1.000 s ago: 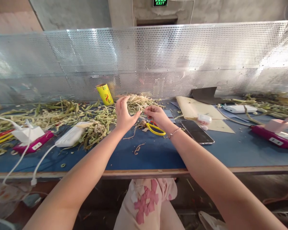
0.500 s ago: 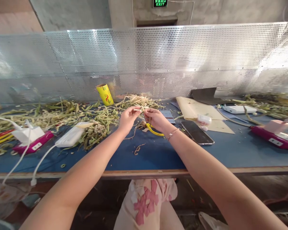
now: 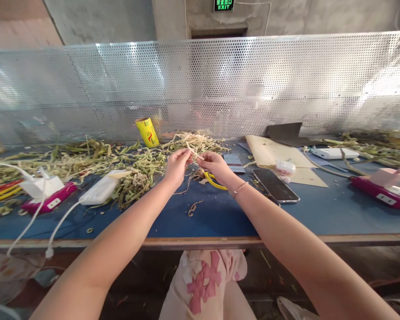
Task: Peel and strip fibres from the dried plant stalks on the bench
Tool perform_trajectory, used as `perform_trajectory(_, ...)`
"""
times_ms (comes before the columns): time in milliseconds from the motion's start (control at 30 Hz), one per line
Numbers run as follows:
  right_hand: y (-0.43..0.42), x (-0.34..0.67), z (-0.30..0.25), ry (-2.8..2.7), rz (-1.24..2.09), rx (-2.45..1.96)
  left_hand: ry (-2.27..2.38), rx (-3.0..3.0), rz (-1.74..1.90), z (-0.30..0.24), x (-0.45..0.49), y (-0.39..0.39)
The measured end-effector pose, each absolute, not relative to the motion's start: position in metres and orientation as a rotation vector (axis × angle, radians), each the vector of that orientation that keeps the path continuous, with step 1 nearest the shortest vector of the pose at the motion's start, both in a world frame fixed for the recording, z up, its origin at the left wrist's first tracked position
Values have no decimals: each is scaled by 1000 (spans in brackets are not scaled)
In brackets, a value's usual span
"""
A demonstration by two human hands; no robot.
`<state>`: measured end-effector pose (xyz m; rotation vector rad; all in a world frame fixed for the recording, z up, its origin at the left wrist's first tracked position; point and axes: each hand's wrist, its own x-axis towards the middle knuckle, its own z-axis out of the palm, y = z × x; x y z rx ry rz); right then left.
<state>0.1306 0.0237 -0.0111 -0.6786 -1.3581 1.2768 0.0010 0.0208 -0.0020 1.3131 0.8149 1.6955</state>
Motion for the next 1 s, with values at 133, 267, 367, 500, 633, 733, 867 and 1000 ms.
perform_trajectory(133,17,133,-5,-1255,1454,-644,820,1362,1634,-2,-3,23)
perform_trajectory(267,15,132,-2,-1211,1459,-640,813,1413,1556,-2,-2,22)
perform_trajectory(367,17,130,-3,-1219,1340,-624,846,1386,1561,-3,0,21)
perform_trajectory(500,22,129,-5,-1193,1251,-632,853,1372,1563,-2,0,20)
perform_trajectory(633,25,131,-7,-1144,1253,-679,761,1285,1545,1,0,18)
perform_trajectory(733,25,131,-7,-1092,1310,-646,672,1263,1491,3,-1,15)
perform_trajectory(867,22,131,-5,-1003,1442,-580,626,1333,1340,5,-1,11)
perform_trajectory(1000,18,131,-4,-942,1534,-585,711,1402,1228,6,-3,11)
